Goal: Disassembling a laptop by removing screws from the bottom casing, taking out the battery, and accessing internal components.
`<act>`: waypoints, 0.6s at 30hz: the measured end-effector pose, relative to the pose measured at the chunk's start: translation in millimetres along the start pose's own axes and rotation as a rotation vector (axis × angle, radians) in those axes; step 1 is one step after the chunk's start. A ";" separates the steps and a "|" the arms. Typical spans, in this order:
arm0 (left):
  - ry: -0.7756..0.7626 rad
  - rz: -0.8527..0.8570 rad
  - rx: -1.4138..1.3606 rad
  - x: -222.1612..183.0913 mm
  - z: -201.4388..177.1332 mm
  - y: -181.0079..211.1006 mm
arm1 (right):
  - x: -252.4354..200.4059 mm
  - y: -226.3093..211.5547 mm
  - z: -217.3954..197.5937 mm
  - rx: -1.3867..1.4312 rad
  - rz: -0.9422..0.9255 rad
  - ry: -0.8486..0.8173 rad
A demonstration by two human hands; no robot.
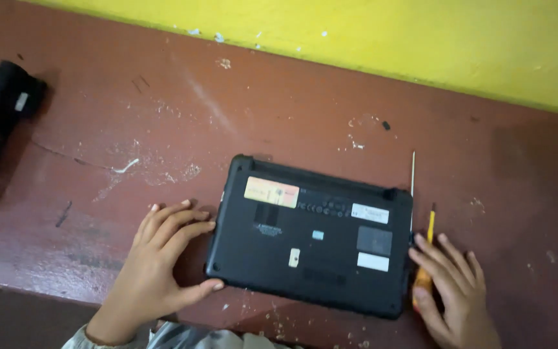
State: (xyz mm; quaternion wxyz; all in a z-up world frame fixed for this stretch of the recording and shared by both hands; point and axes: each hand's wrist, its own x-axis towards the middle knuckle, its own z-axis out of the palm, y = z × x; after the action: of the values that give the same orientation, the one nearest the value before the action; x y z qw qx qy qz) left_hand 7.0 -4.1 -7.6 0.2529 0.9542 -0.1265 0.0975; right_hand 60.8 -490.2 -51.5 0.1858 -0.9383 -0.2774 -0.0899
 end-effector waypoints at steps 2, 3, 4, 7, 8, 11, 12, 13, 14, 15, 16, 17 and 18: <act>-0.020 -0.001 -0.005 1.3 -2.4 -1.9 | -4.8 4.5 3.8 -0.051 0.006 -0.001; -0.060 -0.015 -0.047 1.8 -4.5 -4.3 | -6.5 7.7 4.5 -0.014 -0.011 0.039; -0.101 -0.032 -0.091 0.9 -6.6 -6.4 | -8.9 10.3 5.2 0.024 -0.027 0.075; 0.001 -0.004 0.139 10.8 -33.6 -30.2 | -21.8 24.5 17.7 0.069 -0.038 0.103; 0.000 -0.012 0.139 11.1 -48.8 -46.9 | -19.6 25.1 16.6 0.073 -0.042 0.097; 0.387 0.005 0.500 1.9 -92.2 -100.0 | -28.0 50.9 27.0 0.038 -0.153 0.104; 0.277 -0.394 0.645 -7.4 -100.8 -120.1 | -39.9 79.6 41.0 -0.070 -0.179 0.087; 0.175 -0.801 0.768 -18.1 -110.8 -140.4 | -50.0 107.7 56.0 -0.179 -0.205 0.073; 0.184 -0.821 0.781 -22.9 -113.0 -149.3 | -62.5 136.8 60.5 -0.166 -0.227 0.076; 0.234 -0.699 0.696 -27.9 -115.5 -158.2 | -73.6 166.8 65.9 -0.181 -0.249 -0.053; 0.287 -0.572 0.607 -31.6 -115.2 -167.8 | -85.4 198.3 69.2 -0.206 -0.266 -0.182; 0.298 -0.587 0.615 -35.3 -118.1 -175.6 | -92.6 231.1 82.2 -0.202 -0.286 -0.178; 0.353 -0.634 0.551 -38.9 -119.4 -183.7 | -103.3 262.8 92.5 -0.225 -0.193 -0.328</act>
State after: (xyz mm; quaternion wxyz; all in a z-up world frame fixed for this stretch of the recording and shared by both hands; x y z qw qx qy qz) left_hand 8.9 218.3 0.4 0.0246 0.9463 0.2476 0.2066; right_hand 126.7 -707.9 -242.8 0.0228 -0.9243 -0.3807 0.0163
